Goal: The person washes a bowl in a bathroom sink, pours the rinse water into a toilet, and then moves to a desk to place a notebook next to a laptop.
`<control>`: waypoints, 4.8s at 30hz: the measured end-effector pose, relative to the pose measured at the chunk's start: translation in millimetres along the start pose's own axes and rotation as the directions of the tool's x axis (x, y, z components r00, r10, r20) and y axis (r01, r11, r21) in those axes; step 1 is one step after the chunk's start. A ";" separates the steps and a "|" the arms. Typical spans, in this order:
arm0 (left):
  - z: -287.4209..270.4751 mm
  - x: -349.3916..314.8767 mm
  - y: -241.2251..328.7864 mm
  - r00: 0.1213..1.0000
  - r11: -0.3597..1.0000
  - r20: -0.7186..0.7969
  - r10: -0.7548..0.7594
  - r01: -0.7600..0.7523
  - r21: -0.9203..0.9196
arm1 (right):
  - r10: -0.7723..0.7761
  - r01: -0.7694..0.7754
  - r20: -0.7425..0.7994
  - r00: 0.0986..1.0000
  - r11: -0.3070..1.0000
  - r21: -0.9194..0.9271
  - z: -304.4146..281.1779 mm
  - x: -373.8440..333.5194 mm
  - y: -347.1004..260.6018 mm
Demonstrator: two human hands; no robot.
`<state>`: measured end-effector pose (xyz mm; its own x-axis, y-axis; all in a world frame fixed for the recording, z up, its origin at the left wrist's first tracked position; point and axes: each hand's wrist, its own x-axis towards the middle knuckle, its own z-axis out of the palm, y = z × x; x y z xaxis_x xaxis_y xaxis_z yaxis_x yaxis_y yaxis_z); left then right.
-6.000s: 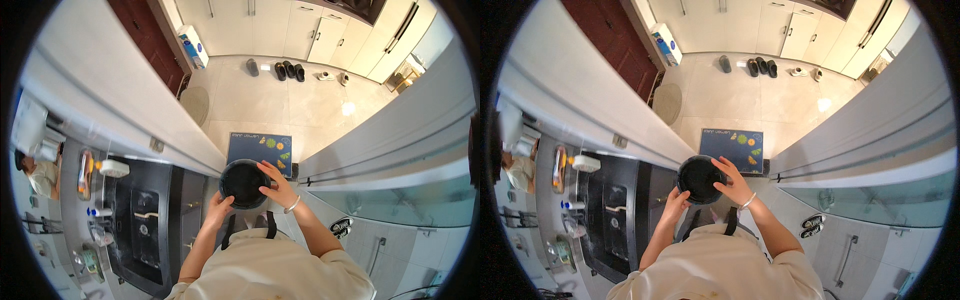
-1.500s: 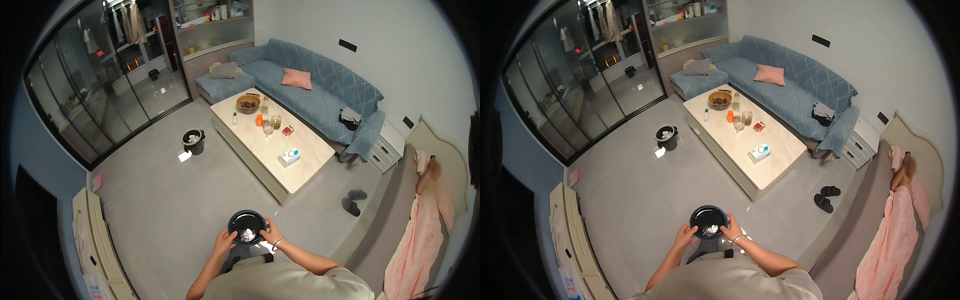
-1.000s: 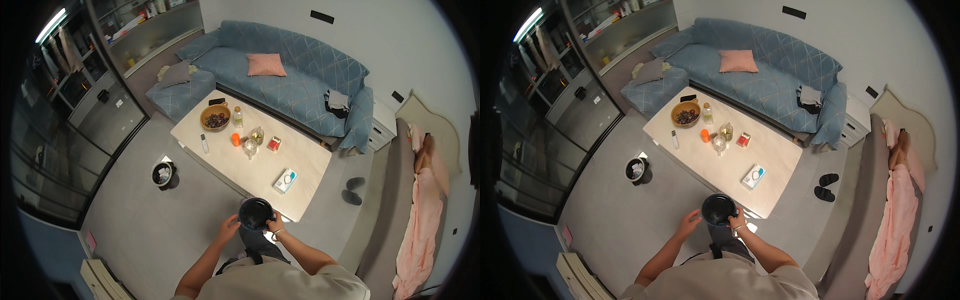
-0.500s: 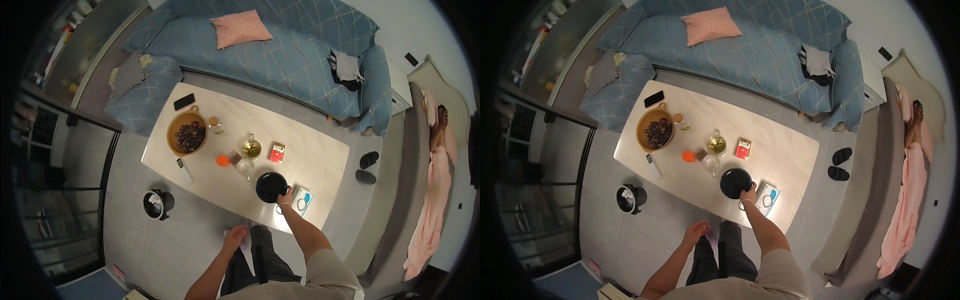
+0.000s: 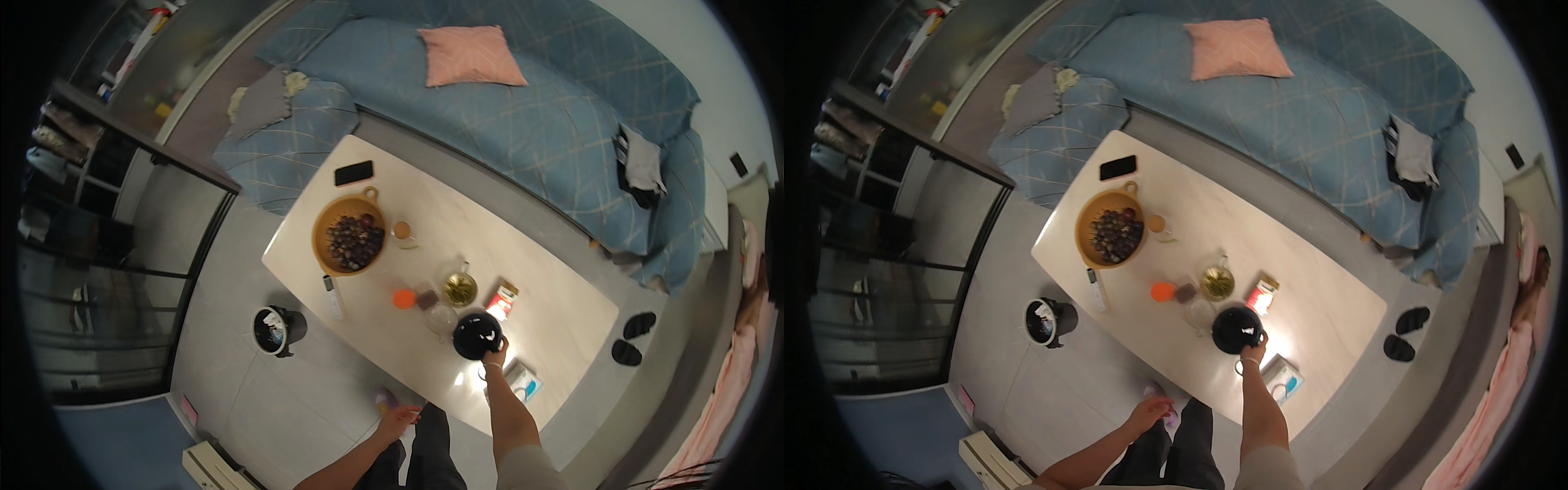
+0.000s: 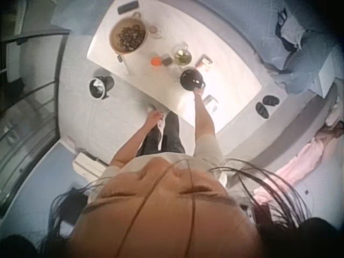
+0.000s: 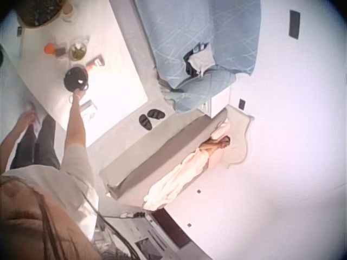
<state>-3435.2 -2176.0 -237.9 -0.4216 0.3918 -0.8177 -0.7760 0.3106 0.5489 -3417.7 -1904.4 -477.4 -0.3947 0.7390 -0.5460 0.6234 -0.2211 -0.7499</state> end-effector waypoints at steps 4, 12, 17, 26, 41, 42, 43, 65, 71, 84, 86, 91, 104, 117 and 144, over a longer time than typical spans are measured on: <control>-1.3 7.7 4.3 0.999 0.999 -0.012 0.043 -0.043 0.003 | -0.024 0.021 0.029 0.999 0.995 0.095 0.9 -0.1 -11.0; -9.9 16.4 -18.4 0.988 0.992 -0.094 0.124 -0.124 0.012 | 0.384 -0.393 0.097 0.918 0.914 0.101 -37.0 -9.6 4.6; -24.1 -28.2 7.2 0.952 0.969 -0.209 0.224 -0.196 0.149 | 0.461 -0.514 0.312 0.831 0.851 0.111 -38.8 -19.2 3.5; -50.9 -110.5 23.7 0.772 0.834 -0.427 0.470 -0.547 -0.070 | 0.275 0.080 0.879 0.390 0.941 -0.330 50.7 -176.3 -154.5; -29.4 -322.5 -226.4 0.216 0.504 -0.974 0.063 -0.849 -0.156 | 0.286 0.735 0.820 -0.497 0.640 0.222 68.0 -548.1 -132.8; -22.7 -332.2 -239.2 0.186 0.505 -0.982 0.003 -0.849 -0.160 | 0.352 0.740 0.788 -0.504 0.646 0.185 60.7 -570.6 -124.7; -14.5 -343.7 -251.7 0.161 0.510 -0.985 -0.059 -0.843 -0.169 | 0.417 0.745 0.755 -0.506 0.652 0.140 53.5 -593.5 -117.4; 24.7 -423.4 -322.7 -0.067 0.187 -0.862 -0.502 -0.982 -0.032 | 0.699 0.701 0.108 -0.707 0.673 0.237 40.3 -756.4 -11.4; 3.2 -422.8 -327.6 -0.052 0.274 -0.864 -0.500 -0.957 -0.100 | 0.708 0.707 0.076 -0.702 0.680 0.193 69.4 -761.8 -3.3; 33.2 -466.6 -328.3 -0.162 0.241 -0.730 -0.664 -0.971 -0.004 | 0.790 0.776 -0.073 -0.608 0.612 0.153 40.1 -803.2 38.4; 42.5 -470.8 -349.3 -0.189 0.246 -0.712 -0.677 -0.969 0.023 | 0.804 0.788 -0.105 -0.585 0.595 0.158 20.6 -824.9 43.5; 71.6 -489.3 -424.2 -0.313 0.327 -0.651 -0.692 -0.939 0.104 | 0.881 0.858 0.018 -0.473 0.455 0.238 -46.2 -878.1 93.4; 193.6 -588.7 -627.6 -0.394 0.355 -0.467 -0.792 -0.919 0.174 | 0.752 0.452 -0.429 -0.500 0.649 0.612 -188.7 -971.1 329.1; 232.3 -757.6 -823.6 -0.171 0.110 -0.219 -0.961 -0.958 0.263 | 0.843 0.705 -0.371 -0.389 0.532 0.469 -318.5 -1192.8 484.5; 626.5 -1046.0 -1423.1 -0.214 0.246 0.173 -0.961 -0.949 0.195 | 0.700 0.376 -0.337 -0.630 0.654 0.656 -797.3 -1510.1 977.0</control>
<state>-1595.9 -2485.2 -55.3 0.9176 -0.2322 -0.3227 0.3004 -0.1269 0.9453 -1674.4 -2728.9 -87.8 0.9125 -0.4053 -0.0552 -0.1834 -0.2849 -0.9408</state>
